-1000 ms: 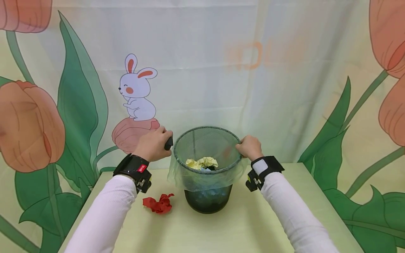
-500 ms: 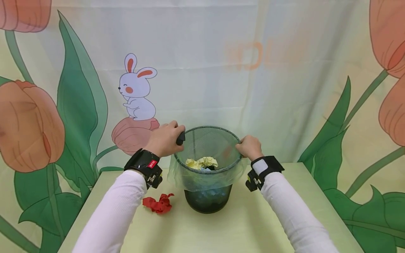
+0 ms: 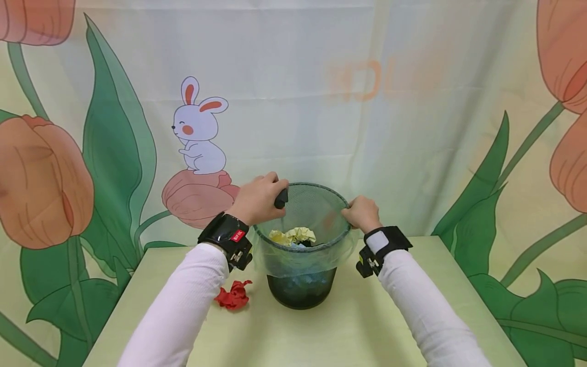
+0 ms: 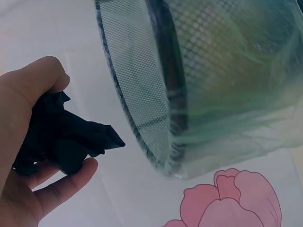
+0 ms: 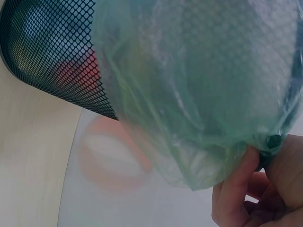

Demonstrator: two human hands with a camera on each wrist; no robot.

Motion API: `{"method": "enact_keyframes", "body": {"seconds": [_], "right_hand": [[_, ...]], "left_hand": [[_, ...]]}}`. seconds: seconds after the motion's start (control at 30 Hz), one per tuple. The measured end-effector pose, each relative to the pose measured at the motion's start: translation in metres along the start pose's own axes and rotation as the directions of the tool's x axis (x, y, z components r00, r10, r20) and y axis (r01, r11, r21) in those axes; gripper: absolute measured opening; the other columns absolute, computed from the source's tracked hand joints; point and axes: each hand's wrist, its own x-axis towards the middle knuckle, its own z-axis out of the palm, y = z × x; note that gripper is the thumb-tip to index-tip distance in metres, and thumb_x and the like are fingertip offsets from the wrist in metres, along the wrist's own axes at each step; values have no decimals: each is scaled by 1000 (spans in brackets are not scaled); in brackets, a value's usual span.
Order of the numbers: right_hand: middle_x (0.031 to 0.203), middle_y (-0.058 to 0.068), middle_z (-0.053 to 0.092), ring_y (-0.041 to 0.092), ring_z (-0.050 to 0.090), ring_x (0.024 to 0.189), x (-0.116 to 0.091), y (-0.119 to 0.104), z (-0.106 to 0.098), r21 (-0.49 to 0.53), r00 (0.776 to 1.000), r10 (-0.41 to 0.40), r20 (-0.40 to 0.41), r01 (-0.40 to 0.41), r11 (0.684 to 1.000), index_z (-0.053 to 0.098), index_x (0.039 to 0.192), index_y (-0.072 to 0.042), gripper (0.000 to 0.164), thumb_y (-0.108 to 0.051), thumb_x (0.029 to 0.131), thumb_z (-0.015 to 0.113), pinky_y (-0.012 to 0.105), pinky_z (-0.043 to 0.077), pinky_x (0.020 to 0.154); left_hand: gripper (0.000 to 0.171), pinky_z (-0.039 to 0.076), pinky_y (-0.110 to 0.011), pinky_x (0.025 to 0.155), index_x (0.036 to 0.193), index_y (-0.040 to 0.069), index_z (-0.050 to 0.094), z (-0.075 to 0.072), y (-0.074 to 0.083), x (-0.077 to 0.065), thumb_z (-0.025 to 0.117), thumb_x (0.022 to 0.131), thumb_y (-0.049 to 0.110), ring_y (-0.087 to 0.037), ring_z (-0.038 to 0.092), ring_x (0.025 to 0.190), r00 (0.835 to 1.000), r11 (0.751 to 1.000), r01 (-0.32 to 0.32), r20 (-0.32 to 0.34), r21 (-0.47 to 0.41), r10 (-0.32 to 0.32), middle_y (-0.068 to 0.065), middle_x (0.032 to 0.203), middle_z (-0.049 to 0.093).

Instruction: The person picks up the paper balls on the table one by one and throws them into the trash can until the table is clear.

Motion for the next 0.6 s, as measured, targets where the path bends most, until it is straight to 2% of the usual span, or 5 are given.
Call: {"method": "enact_keyframes", "body": {"seconds": [0.27,0.4,0.6], "right_hand": [[39,-5,28,9,40,35,-1,1,1,-2,1000,-11,-22,11,1000,27,44,-17,47,-9,82,53,17,18,37],[39,-5,28,9,40,35,-1,0,0,-3,1000,-10,-22,10,1000,26,44,-18,47,-9,82,52,18,16,37],[40,-5,25,9,41,35,-1,0,0,2,1000,-7,-17,7,1000,26,45,-18,47,-8,82,52,18,20,37]], "left_hand": [[38,53,-38,67,112,15,55,4,12,9,69,77,24,-25,53,88,1000,1000,-17,16,-7,17,-8,105,51],[39,54,-38,68,112,16,55,7,19,11,69,77,25,-25,54,89,999,999,-43,9,-1,43,-8,106,51],[40,53,-37,69,112,14,55,10,28,14,70,77,26,-25,54,88,997,997,-80,0,-3,80,-9,106,51]]}}
